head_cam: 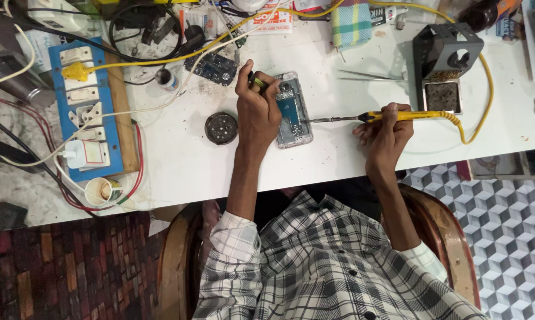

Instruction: The person sits at a repair workbench holding a phone motherboard in a clear holder with one hand while using a yellow soldering iron with the other hand, repeatedly touching the iron to points on the board and repositioning it to solder different spots throughout the episode.

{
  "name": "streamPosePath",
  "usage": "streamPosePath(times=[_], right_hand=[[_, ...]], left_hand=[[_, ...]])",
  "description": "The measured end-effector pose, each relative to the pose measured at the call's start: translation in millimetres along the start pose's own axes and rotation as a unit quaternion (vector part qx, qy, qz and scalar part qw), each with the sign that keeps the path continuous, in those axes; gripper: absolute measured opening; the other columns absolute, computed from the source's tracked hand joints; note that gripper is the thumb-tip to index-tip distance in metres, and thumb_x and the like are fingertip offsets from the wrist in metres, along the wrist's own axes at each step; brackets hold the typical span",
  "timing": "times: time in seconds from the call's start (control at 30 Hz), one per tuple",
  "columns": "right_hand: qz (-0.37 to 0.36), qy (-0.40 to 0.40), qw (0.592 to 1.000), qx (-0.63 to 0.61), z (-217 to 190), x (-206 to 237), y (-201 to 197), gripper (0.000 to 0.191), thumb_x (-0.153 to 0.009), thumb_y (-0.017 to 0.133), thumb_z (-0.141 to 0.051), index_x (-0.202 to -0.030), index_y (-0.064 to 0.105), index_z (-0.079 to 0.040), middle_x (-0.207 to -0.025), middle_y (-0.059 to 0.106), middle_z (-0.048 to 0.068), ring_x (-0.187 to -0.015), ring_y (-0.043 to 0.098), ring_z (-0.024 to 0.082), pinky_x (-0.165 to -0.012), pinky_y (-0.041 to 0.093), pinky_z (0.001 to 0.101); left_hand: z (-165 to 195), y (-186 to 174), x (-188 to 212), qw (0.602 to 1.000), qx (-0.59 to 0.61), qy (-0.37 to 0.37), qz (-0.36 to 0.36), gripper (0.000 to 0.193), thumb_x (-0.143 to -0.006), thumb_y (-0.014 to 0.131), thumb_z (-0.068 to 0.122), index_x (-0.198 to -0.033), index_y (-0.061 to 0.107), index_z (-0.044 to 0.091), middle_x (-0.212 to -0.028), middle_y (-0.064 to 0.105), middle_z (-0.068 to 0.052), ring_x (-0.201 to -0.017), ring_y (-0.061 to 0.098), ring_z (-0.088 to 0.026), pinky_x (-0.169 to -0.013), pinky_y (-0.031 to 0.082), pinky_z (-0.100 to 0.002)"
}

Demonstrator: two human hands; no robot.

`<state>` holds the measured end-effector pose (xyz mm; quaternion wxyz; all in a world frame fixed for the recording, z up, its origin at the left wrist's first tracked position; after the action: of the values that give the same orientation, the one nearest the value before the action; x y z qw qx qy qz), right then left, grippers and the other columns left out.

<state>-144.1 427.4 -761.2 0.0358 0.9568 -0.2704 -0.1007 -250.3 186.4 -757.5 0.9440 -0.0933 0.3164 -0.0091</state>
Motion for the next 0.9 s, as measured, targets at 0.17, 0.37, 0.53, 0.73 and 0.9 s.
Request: streamPosePath(times=[0.17, 0.37, 0.53, 0.73, 0.9], right_hand=[[0.005, 0.012, 1.0, 0.002, -1.7, 1.0, -1.6, 0.031, -0.118, 0.046, -0.03, -0.098, 0.046, -0.006, -0.063, 0.05, 0.004, -0.052, 0.054, 0.014, -0.048, 0.047, 0.0277], [0.012, 0.011, 1.0, 0.005, -1.6, 3.4, -2.6, 0.03, -0.119, 0.046, -0.029, -0.099, 0.045, -0.006, -0.064, 0.047, 0.004, -0.052, 0.05, 0.013, -0.05, 0.048, 0.0283], [0.019, 0.035, 0.999, 0.004, -0.3, 5.8, -5.8, 0.029, -0.117, 0.045, -0.028, -0.098, 0.043, -0.007, -0.064, 0.049, 0.003, -0.051, 0.053, 0.013, -0.048, 0.045, 0.0267], [0.0, 0.008, 0.999, -0.031, -0.1, 3.6, -3.3, 0.031, -0.119, 0.046, -0.031, -0.099, 0.044, -0.006, -0.067, 0.05, 0.005, -0.053, 0.051, 0.014, -0.051, 0.048, 0.0283], [-0.009, -0.002, 0.999, -0.036, -0.1, 3.6, 0.5, 0.031, -0.118, 0.048, -0.033, -0.102, 0.046, -0.006, -0.068, 0.051, 0.005, -0.056, 0.055, 0.014, -0.053, 0.049, 0.0281]], left_hand=[[0.9, 2.6, 2.1, 1.0, 0.003, 0.002, 0.001, 0.058, -0.109, 0.047, -0.01, -0.152, 0.012, 0.003, -0.099, 0.06, -0.013, -0.092, 0.069, -0.022, -0.091, 0.059, -0.033], [0.5, 1.8, 3.1, 1.0, 0.005, 0.005, 0.006, 0.058, -0.109, 0.047, -0.011, -0.153, 0.011, 0.003, -0.097, 0.06, -0.012, -0.09, 0.068, -0.021, -0.09, 0.058, -0.033], [1.4, 2.1, 3.4, 1.0, 0.0, -0.007, 0.002, 0.06, -0.11, 0.05, -0.009, -0.153, 0.011, 0.002, -0.097, 0.061, -0.011, -0.09, 0.069, -0.021, -0.088, 0.058, -0.033], [1.9, 0.7, 0.0, 1.0, -0.018, 0.014, 0.004, 0.059, -0.111, 0.05, -0.007, -0.153, 0.01, 0.004, -0.095, 0.061, -0.011, -0.088, 0.069, -0.021, -0.086, 0.059, -0.034], [1.4, -2.9, 1.2, 1.0, -0.006, 0.01, -0.001, 0.059, -0.112, 0.049, -0.007, -0.154, 0.01, 0.007, -0.094, 0.061, -0.011, -0.088, 0.069, -0.021, -0.085, 0.059, -0.034]])
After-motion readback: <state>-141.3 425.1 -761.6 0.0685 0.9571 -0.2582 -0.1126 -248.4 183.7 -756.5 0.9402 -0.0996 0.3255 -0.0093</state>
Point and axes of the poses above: each hand's wrist, its own x-axis away from the middle knuckle, its own y-axis out of the palm, z = x × y, the point moved 4 cm from there along -x, towards the middle knuckle
